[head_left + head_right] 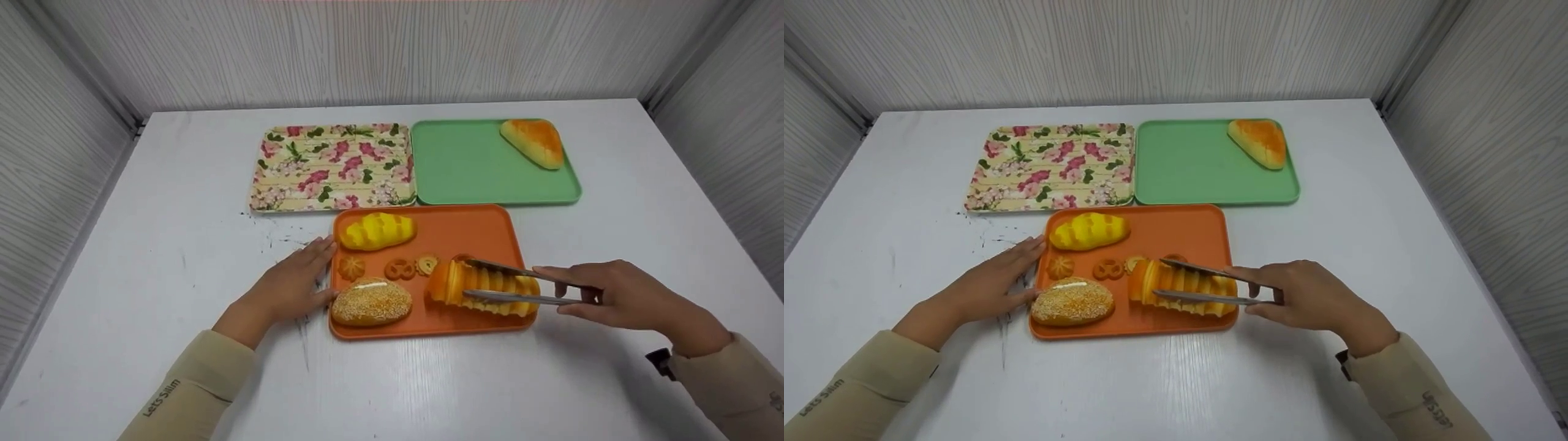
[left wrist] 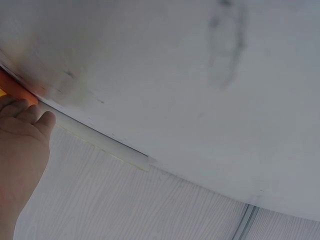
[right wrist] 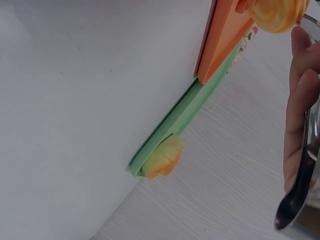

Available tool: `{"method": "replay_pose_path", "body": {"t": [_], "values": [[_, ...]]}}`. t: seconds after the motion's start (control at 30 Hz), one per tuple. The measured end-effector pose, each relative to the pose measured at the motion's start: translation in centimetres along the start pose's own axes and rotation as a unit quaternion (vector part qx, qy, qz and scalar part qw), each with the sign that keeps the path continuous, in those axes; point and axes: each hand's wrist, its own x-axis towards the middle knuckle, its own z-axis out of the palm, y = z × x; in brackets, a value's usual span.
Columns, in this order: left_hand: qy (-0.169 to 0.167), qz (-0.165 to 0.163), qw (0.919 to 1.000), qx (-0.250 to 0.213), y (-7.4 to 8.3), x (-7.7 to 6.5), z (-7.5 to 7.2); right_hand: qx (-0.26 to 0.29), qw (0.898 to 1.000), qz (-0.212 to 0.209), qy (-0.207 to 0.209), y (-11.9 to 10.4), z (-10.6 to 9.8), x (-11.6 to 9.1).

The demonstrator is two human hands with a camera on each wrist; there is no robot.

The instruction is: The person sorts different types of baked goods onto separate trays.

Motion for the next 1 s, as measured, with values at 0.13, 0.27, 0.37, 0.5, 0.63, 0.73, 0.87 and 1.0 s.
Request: {"method": "replay_pose_path", "body": {"t": [0.13, 0.27, 0.37, 0.5, 0.63, 0.73, 0.87, 1.0], "values": [[0.004, 0.005, 1.0000, -0.001, 0.0, -0.1, 0.1, -0.019, 1.000, 0.002, 0.014, 0.1, -0.8, 0.6], [0.004, 0.006, 1.0000, -0.001, -0.1, 0.0, 0.2, -0.026, 0.999, -0.001, 0.030, 0.6, -1.5, 1.3], [0.004, 0.007, 1.0000, -0.002, -0.2, 0.0, 0.2, -0.024, 0.999, 0.000, 0.041, 1.0, -2.0, 1.9], [0.004, 0.006, 0.9999, -0.007, -0.2, 0.0, 0.1, -0.019, 0.998, 0.017, 0.055, 1.8, -2.7, 2.9], [0.004, 0.002, 1.0000, -0.005, -0.3, 0.0, 0.2, -0.023, 0.996, 0.043, 0.071, 2.6, -3.3, 4.0], [0.005, 0.003, 1.0000, -0.006, -0.2, 0.0, 0.2, -0.038, 0.994, 0.064, 0.075, 3.1, -3.6, 4.9], [0.005, 0.004, 1.0000, -0.007, -0.2, 0.0, 0.2, -0.057, 0.992, 0.089, 0.072, 3.8, -4.0, 6.0], [0.002, 0.000, 1.0000, -0.007, -0.1, 0.0, 0.1, -0.061, 0.989, 0.115, 0.069, 4.5, -4.4, 7.1]]}}
